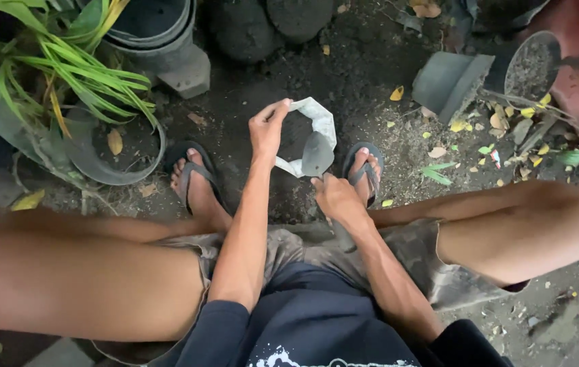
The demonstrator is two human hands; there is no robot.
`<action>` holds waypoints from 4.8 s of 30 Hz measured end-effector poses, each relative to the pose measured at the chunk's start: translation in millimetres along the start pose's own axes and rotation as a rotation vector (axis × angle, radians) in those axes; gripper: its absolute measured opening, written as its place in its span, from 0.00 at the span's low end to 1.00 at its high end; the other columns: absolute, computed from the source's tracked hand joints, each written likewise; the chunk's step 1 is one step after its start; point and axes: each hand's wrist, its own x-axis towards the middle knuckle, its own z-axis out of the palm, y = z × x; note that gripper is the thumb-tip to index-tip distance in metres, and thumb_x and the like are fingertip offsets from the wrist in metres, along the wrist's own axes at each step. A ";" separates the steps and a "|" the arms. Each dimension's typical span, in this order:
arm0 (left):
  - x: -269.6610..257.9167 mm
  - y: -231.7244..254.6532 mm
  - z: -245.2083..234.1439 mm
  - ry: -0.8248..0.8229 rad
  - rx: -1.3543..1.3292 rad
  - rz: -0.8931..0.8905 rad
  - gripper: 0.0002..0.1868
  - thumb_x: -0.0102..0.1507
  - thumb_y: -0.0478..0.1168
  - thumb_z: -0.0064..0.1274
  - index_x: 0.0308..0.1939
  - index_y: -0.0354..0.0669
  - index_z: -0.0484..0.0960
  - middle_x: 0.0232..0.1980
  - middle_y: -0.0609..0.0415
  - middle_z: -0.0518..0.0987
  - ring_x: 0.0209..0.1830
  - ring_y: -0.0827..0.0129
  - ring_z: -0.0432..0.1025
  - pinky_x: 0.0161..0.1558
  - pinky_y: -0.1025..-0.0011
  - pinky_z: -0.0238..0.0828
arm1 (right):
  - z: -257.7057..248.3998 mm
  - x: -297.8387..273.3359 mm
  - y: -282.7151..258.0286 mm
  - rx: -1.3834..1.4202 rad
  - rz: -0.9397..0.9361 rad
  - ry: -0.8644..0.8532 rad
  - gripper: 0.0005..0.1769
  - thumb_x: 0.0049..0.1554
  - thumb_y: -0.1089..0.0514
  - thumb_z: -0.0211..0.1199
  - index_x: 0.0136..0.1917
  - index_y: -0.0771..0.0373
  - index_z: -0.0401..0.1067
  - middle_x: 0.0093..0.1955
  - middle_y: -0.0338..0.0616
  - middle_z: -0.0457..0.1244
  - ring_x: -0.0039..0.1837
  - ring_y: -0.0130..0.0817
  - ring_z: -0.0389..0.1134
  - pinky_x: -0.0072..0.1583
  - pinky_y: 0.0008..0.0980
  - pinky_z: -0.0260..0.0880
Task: The person uses a hand trowel to firm and compact the soil inside a small white hexagonal plant pot.
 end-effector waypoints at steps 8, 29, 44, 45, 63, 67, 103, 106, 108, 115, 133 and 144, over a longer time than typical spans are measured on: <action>0.5 5.1 3.7 -0.015 0.029 0.012 0.15 0.60 0.51 0.65 0.46 0.51 0.91 0.49 0.50 0.87 0.58 0.59 0.78 0.61 0.62 0.72 | -12.7 -11.0 -14.1 0.127 -0.115 -0.017 0.31 0.70 0.51 0.41 0.65 0.86 0.66 0.33 0.68 0.69 0.33 0.54 0.73 0.33 0.48 0.76; -3.2 -6.9 2.1 -0.073 0.100 0.052 0.16 0.58 0.55 0.67 0.45 0.53 0.91 0.48 0.53 0.87 0.56 0.61 0.79 0.61 0.63 0.72 | -19.7 -22.6 12.9 0.027 0.030 0.072 0.31 0.67 0.39 0.49 0.65 0.67 0.73 0.53 0.68 0.70 0.59 0.62 0.73 0.57 0.64 0.74; 9.7 -11.7 -13.5 -0.108 0.159 0.036 0.15 0.58 0.54 0.66 0.44 0.56 0.91 0.47 0.57 0.87 0.55 0.66 0.79 0.61 0.65 0.71 | -4.4 -9.3 5.6 0.537 -0.070 -0.306 0.27 0.69 0.48 0.52 0.37 0.72 0.69 0.27 0.57 0.62 0.22 0.49 0.65 0.22 0.49 0.66; 11.5 -14.7 -13.9 -0.109 0.158 0.037 0.15 0.58 0.54 0.66 0.44 0.56 0.91 0.47 0.57 0.87 0.55 0.66 0.79 0.61 0.65 0.71 | -4.7 -6.8 4.3 0.537 -0.071 -0.305 0.27 0.69 0.48 0.52 0.37 0.72 0.69 0.27 0.57 0.62 0.22 0.49 0.65 0.22 0.49 0.66; -1.8 -9.0 15.8 -0.023 0.092 0.098 0.14 0.59 0.51 0.64 0.44 0.52 0.91 0.45 0.51 0.88 0.51 0.60 0.81 0.56 0.64 0.76 | 2.8 27.0 31.6 -0.046 -0.054 0.002 0.26 0.67 0.49 0.46 0.59 0.74 0.74 0.41 0.63 0.71 0.44 0.58 0.74 0.43 0.56 0.75; -5.7 -7.1 15.0 -0.045 0.179 0.149 0.13 0.58 0.52 0.66 0.42 0.54 0.91 0.43 0.52 0.88 0.50 0.60 0.81 0.52 0.64 0.78 | -7.5 -15.6 8.4 0.140 -0.074 -0.103 0.30 0.66 0.41 0.48 0.46 0.71 0.75 0.36 0.59 0.71 0.39 0.55 0.74 0.41 0.54 0.77; -2.7 -5.3 -17.5 -0.087 0.072 0.084 0.16 0.59 0.52 0.66 0.43 0.48 0.91 0.47 0.50 0.87 0.56 0.59 0.78 0.59 0.61 0.73 | -13.1 -35.7 -16.6 0.146 -0.160 -0.284 0.33 0.69 0.46 0.41 0.64 0.81 0.66 0.38 0.64 0.70 0.40 0.51 0.75 0.43 0.50 0.81; 1.7 -10.4 -18.6 -0.168 0.121 0.101 0.16 0.58 0.55 0.68 0.42 0.52 0.92 0.45 0.55 0.88 0.54 0.63 0.79 0.58 0.64 0.73 | -17.9 -38.2 -25.2 0.164 -0.185 -0.354 0.27 0.63 0.54 0.41 0.47 0.79 0.74 0.34 0.66 0.69 0.41 0.56 0.75 0.46 0.54 0.79; 3.9 -13.1 -19.0 -0.219 0.148 0.108 0.16 0.57 0.57 0.69 0.41 0.55 0.92 0.44 0.58 0.88 0.53 0.65 0.79 0.58 0.66 0.73 | -8.6 -20.3 -4.0 0.176 -0.153 -0.314 0.24 0.58 0.59 0.40 0.39 0.77 0.75 0.32 0.68 0.69 0.40 0.59 0.75 0.44 0.58 0.77; -3.3 -5.1 -32.0 -0.210 0.054 0.045 0.19 0.59 0.54 0.67 0.47 0.49 0.90 0.52 0.51 0.86 0.60 0.63 0.75 0.65 0.62 0.68 | -17.9 -25.2 10.1 0.467 -0.152 -0.270 0.24 0.62 0.45 0.59 0.33 0.64 0.69 0.29 0.55 0.65 0.29 0.45 0.67 0.36 0.46 0.67; 3.3 -14.2 -33.2 -0.177 -0.011 0.039 0.16 0.58 0.53 0.68 0.45 0.52 0.91 0.50 0.55 0.87 0.57 0.69 0.76 0.63 0.66 0.68 | -28.8 -5.3 17.8 0.221 -0.076 -0.169 0.25 0.65 0.43 0.54 0.44 0.68 0.73 0.34 0.53 0.68 0.30 0.45 0.72 0.36 0.48 0.75; 16.2 -20.0 -23.4 -0.196 0.062 0.055 0.15 0.58 0.54 0.68 0.44 0.55 0.91 0.47 0.58 0.87 0.54 0.72 0.77 0.61 0.67 0.70 | -6.2 -1.5 0.6 0.271 -0.118 -0.234 0.25 0.65 0.44 0.54 0.48 0.72 0.73 0.35 0.57 0.69 0.29 0.50 0.73 0.29 0.51 0.75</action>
